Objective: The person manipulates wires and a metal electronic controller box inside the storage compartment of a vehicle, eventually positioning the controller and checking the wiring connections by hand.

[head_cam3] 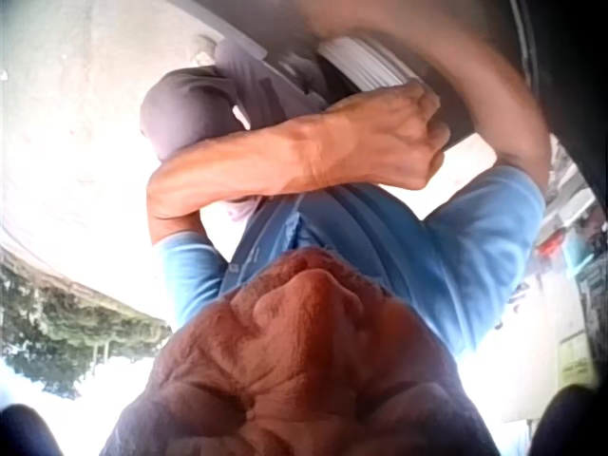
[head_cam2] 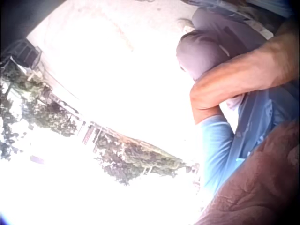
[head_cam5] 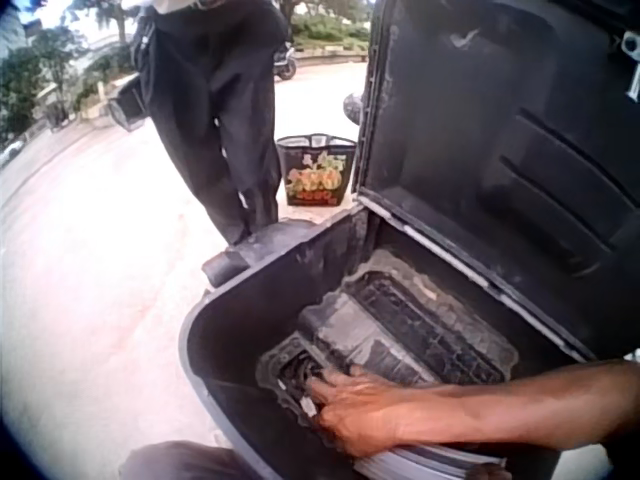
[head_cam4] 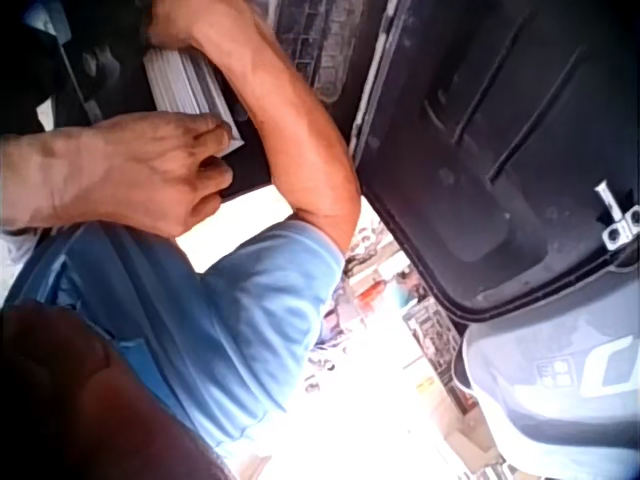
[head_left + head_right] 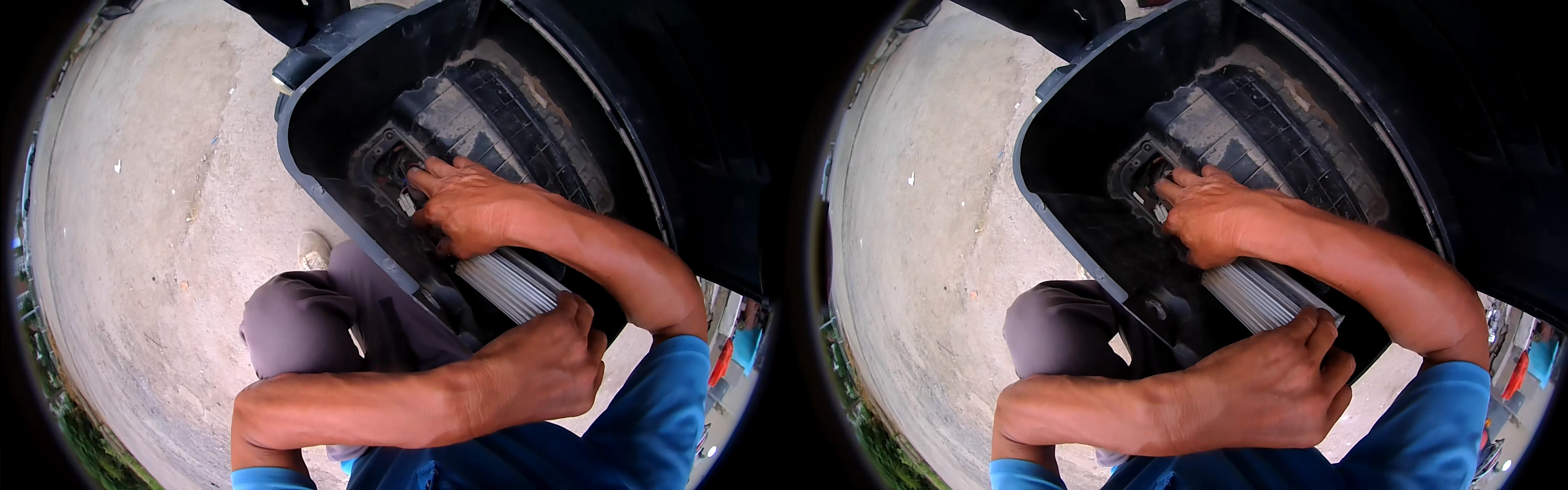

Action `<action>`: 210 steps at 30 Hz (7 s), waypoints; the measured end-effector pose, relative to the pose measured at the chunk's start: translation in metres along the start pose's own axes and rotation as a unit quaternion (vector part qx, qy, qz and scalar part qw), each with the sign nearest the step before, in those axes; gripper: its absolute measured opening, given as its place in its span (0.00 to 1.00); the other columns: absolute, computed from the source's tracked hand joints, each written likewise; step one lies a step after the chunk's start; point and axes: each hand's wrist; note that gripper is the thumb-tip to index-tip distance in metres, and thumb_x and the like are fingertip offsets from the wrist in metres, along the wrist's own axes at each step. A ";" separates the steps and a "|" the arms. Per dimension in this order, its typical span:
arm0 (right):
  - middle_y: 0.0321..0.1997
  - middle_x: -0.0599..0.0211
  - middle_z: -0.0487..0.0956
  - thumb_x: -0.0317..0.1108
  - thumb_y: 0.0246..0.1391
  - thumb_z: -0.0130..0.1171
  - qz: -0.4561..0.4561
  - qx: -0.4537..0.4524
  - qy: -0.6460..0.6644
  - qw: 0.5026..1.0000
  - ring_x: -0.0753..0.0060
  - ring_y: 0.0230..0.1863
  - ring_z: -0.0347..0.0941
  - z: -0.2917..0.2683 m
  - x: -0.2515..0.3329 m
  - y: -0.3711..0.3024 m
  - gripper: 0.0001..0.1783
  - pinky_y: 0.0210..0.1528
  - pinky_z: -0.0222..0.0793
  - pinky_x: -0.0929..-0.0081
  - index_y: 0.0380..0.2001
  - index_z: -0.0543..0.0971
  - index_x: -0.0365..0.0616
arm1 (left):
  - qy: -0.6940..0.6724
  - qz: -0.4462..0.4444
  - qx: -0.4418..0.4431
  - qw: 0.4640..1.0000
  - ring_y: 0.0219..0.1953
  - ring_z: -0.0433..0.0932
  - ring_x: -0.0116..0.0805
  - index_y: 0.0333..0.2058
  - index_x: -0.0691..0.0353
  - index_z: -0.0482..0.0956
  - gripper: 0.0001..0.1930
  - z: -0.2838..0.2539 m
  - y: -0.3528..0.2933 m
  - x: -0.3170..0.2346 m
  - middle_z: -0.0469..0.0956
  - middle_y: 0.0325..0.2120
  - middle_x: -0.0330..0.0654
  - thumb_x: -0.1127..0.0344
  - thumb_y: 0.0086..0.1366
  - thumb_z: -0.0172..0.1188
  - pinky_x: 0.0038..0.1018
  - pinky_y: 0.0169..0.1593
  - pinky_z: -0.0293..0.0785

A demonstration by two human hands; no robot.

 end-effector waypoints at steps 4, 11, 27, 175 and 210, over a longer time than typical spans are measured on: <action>0.72 0.51 0.68 0.42 0.51 0.67 -0.006 0.038 -0.048 0.998 0.51 0.73 0.61 0.003 0.004 0.003 0.24 0.63 0.63 0.51 0.54 0.87 0.57 | -0.006 0.003 0.026 1.000 0.38 0.82 0.53 0.28 0.72 0.83 0.11 -0.001 0.001 0.000 0.77 0.25 0.48 0.66 0.56 0.63 0.43 0.49 0.80; 0.65 0.63 0.75 0.38 0.53 0.64 0.020 -0.079 -0.113 0.990 0.60 0.69 0.67 0.019 0.010 0.004 0.19 0.60 0.69 0.59 0.48 0.89 0.54 | 0.006 -0.004 0.035 0.999 0.38 0.83 0.54 0.30 0.72 0.86 0.11 -0.002 0.001 0.000 0.80 0.26 0.50 0.67 0.56 0.63 0.44 0.48 0.80; 0.51 0.48 0.82 0.29 0.48 0.69 0.099 -0.139 -0.058 0.984 0.45 0.50 0.84 -0.010 -0.009 0.001 0.13 0.50 0.81 0.53 0.38 0.89 0.38 | 0.045 -0.004 0.033 0.998 0.40 0.83 0.55 0.30 0.71 0.84 0.13 -0.008 0.001 -0.002 0.79 0.27 0.49 0.63 0.58 0.62 0.43 0.50 0.79; 0.27 0.44 0.78 0.52 0.69 0.60 0.281 -0.388 -0.046 0.877 0.47 0.28 0.73 -0.089 0.022 -0.071 0.25 0.38 0.71 0.57 0.42 0.83 0.36 | 0.257 -0.311 -0.379 0.833 0.34 0.87 0.57 0.31 0.70 0.82 0.07 -0.145 -0.123 0.070 0.84 0.29 0.60 0.72 0.60 0.58 0.50 0.38 0.81; 0.52 0.42 0.84 0.40 0.56 0.66 0.147 -0.159 0.242 0.946 0.45 0.55 0.81 -0.024 -0.047 -0.101 0.27 0.60 0.72 0.58 0.55 0.79 0.33 | 0.195 -0.383 -0.219 0.876 0.37 0.86 0.50 0.45 0.61 0.83 0.12 -0.090 -0.060 0.102 0.87 0.34 0.48 0.62 0.68 0.64 0.40 0.45 0.80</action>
Point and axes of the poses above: each hand's wrist, its own y-axis towards the middle knuckle, its own z-axis out of the palm, x = y × z
